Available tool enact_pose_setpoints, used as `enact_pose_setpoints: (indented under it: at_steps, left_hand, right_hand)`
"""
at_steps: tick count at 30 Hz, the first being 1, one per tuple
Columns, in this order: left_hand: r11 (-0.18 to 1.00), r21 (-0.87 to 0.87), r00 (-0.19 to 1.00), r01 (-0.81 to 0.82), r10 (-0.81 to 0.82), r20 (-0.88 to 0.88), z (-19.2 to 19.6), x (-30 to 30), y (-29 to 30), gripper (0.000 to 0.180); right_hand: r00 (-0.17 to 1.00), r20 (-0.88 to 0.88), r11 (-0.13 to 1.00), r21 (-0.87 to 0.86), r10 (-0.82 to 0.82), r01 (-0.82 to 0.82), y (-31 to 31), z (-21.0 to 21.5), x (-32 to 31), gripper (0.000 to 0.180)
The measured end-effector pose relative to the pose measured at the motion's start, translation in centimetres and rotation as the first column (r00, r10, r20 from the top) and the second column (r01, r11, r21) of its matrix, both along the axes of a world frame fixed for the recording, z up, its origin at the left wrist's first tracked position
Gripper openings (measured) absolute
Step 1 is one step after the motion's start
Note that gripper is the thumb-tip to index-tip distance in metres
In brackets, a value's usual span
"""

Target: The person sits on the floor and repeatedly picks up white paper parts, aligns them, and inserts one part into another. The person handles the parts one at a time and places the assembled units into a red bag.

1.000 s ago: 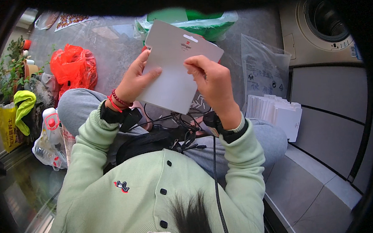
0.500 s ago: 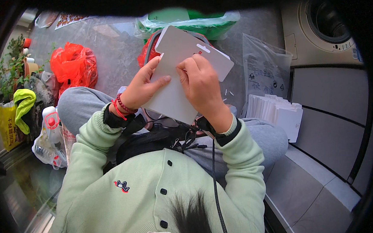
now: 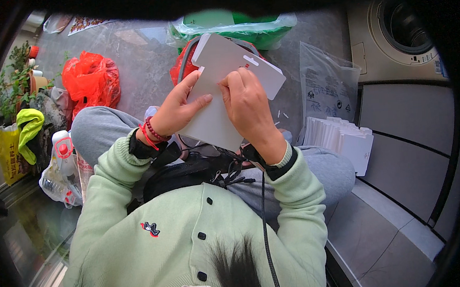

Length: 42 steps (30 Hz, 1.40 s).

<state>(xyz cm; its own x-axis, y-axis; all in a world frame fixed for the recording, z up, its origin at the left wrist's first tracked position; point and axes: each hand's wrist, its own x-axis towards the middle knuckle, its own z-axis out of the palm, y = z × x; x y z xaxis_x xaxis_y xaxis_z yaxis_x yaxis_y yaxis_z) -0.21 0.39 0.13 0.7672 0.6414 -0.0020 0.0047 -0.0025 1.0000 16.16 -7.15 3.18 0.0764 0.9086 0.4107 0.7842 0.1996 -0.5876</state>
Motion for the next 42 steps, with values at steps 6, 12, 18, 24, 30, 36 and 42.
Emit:
enact_pose_setpoints:
  at_steps: [6,12,18,24,30,36,42]
  left_hand:
    - [0.997,0.08,0.999,-0.016,0.018,-0.03,-0.2,0.2,-0.4,0.05]
    - [1.0,-0.024,1.0,-0.016,0.016,0.023,-0.8,0.3,-0.2,0.053]
    - [0.981,-0.192,0.999,-0.015,0.025,0.047,-1.1,0.2,-0.2,0.056]
    - [0.988,-0.151,0.999,0.008,-0.002,0.04,-0.8,0.2,-0.3,0.056]
    - [0.996,-0.077,0.999,0.043,-0.041,0.03,-0.6,0.2,-0.3,0.052]
    - [0.998,0.029,0.997,0.052,-0.05,-0.053,-0.7,0.1,-0.4,0.05]
    - [0.997,-0.081,1.0,-0.008,0.009,0.007,-1.6,0.3,-0.3,0.054]
  right_hand:
    - [0.998,0.046,0.999,-0.001,-0.045,0.045,0.0,-0.4,-0.6,0.009]
    - [0.996,-0.043,0.997,-0.005,-0.083,0.082,-0.2,0.1,-0.2,0.009]
    - [0.982,-0.148,0.993,0.008,-0.116,0.118,-0.3,0.7,0.7,0.01]
    - [0.969,-0.202,0.989,-0.003,-0.143,0.145,-0.1,0.9,0.5,0.008]
    - [0.974,-0.175,0.989,-0.022,-0.146,0.144,0.0,0.8,0.6,0.009]
    - [0.988,-0.06,0.989,0.021,-0.146,0.147,0.0,0.3,0.4,0.01]
    - [0.993,-0.021,0.989,0.091,-0.118,0.12,0.1,0.2,0.6,0.01]
